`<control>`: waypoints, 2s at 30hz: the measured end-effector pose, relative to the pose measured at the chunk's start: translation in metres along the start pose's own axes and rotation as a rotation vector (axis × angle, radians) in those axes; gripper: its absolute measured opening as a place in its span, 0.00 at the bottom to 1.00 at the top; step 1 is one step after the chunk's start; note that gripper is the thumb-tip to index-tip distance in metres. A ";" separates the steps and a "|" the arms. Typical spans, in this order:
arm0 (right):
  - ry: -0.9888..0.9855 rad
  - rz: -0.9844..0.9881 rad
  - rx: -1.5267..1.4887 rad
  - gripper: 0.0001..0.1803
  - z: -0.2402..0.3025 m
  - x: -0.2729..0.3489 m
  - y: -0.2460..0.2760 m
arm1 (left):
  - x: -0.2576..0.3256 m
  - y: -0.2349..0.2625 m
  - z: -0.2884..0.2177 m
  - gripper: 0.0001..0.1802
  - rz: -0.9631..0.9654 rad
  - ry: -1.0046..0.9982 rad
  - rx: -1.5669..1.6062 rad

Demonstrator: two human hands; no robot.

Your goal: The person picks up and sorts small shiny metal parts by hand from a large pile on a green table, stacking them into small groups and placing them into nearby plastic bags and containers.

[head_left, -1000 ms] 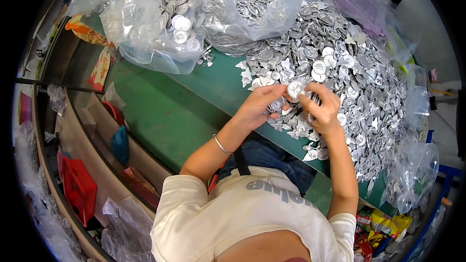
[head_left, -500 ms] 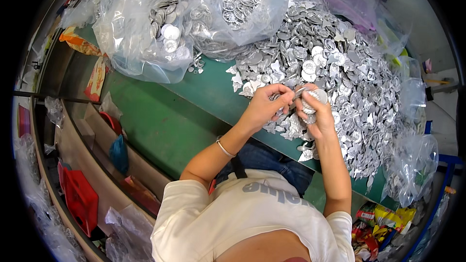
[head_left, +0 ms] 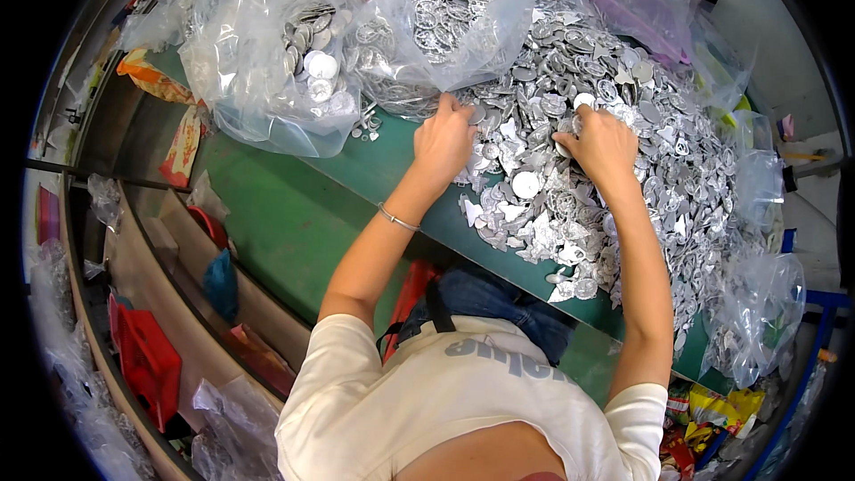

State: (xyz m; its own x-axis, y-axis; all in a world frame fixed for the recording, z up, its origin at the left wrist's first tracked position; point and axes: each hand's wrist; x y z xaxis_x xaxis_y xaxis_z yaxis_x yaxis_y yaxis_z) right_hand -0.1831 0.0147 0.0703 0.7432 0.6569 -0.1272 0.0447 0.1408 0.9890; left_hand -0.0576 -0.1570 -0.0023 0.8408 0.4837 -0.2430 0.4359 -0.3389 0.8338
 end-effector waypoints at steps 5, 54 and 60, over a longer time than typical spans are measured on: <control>0.028 0.108 0.140 0.22 0.013 -0.006 0.003 | -0.002 -0.007 0.005 0.08 -0.075 -0.059 0.022; -0.066 -0.560 -1.262 0.05 0.042 0.086 -0.039 | 0.062 -0.032 -0.127 0.22 0.047 0.467 1.976; 0.131 -0.577 -0.883 0.20 0.050 0.095 -0.036 | 0.054 -0.049 -0.114 0.21 0.187 0.456 2.003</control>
State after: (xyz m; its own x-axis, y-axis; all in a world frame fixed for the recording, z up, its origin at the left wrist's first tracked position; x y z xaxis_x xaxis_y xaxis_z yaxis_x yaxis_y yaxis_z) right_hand -0.0807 0.0345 0.0267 0.6844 0.3860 -0.6186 -0.1719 0.9099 0.3776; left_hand -0.0703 -0.0220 0.0006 0.9219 0.3615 0.1397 0.3081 -0.4651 -0.8299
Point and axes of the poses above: each hand's wrist, its own x-axis away from the middle knuckle, its own y-axis out of the back of the hand, z = x × y, and after that the axes turned 3 degrees about -x, right-handed
